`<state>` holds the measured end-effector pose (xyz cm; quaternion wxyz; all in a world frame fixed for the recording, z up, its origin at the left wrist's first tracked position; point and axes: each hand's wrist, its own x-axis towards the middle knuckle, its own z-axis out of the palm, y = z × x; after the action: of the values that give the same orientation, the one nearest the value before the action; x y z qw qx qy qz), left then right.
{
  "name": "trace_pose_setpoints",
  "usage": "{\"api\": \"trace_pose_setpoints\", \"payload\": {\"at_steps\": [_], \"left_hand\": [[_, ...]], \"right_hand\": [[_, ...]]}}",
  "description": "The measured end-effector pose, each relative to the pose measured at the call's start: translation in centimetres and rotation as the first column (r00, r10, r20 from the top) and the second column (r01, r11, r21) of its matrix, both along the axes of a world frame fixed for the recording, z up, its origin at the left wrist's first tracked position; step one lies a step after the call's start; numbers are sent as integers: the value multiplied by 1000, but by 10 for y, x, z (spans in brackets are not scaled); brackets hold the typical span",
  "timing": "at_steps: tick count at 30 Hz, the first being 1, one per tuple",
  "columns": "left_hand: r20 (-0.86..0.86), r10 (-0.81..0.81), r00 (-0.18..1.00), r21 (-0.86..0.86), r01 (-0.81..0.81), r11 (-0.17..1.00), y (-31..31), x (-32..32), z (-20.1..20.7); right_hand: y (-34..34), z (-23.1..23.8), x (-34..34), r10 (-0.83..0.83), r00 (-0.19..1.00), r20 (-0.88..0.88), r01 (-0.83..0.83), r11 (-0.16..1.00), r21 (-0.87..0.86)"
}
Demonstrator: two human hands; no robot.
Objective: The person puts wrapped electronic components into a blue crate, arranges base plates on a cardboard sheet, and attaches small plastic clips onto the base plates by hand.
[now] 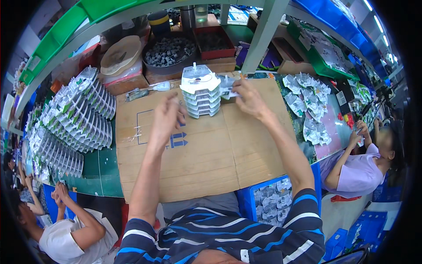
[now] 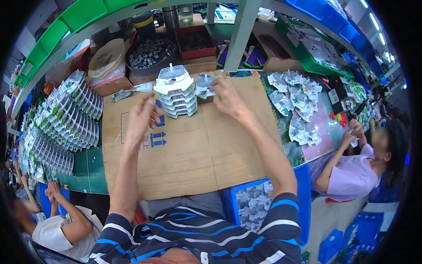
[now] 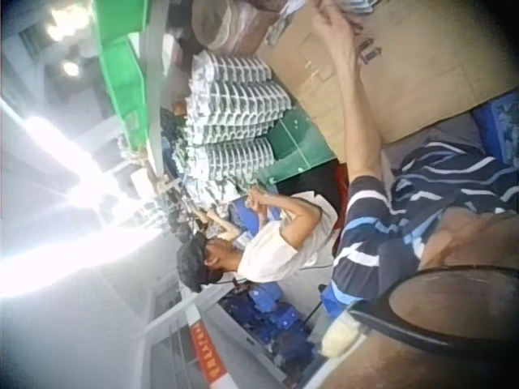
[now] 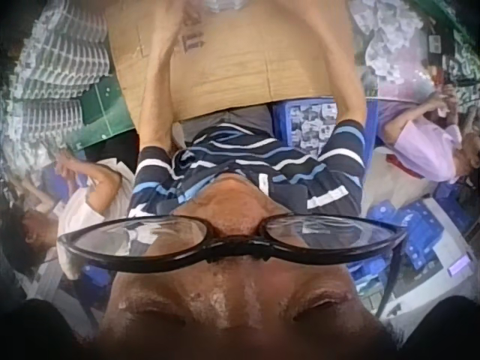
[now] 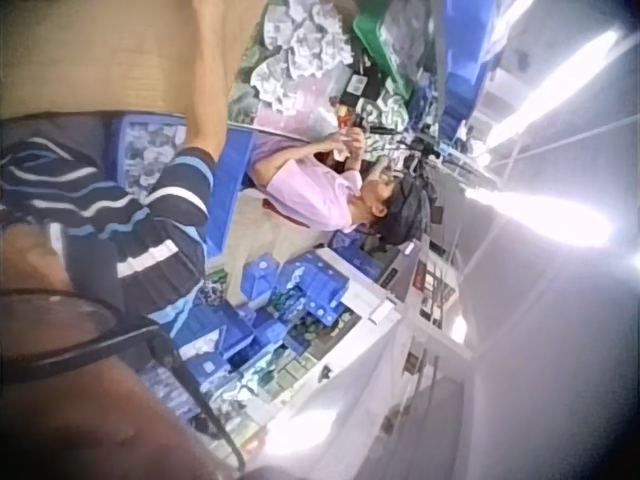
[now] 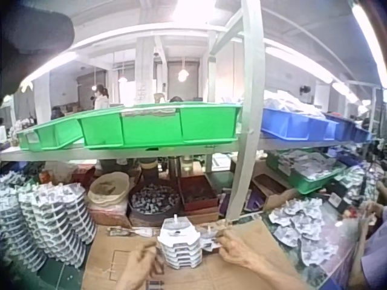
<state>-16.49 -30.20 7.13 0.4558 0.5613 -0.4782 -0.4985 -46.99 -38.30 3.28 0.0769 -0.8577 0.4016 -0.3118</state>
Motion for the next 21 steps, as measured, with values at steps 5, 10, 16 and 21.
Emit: {"api": "trace_pose_setpoints", "payload": {"at_steps": [5,10,16,21], "left_hand": [[245,46,969,-102,-21,995,-20,-11,52],[287,51,957,-144,-10,990,-25,-1,35],[234,160,959,-255,-99,962,9,28,44],[397,307,865,-249,-220,943,32,75,-4]], "right_hand": [[5,-19,4,-12,992,-125,8,1000,-29],[16,10,29,-44,998,45,50,988,-144],[27,63,60,-323,897,301,144,858,492],[20,55,72,-283,911,301,147,903,404]]}}
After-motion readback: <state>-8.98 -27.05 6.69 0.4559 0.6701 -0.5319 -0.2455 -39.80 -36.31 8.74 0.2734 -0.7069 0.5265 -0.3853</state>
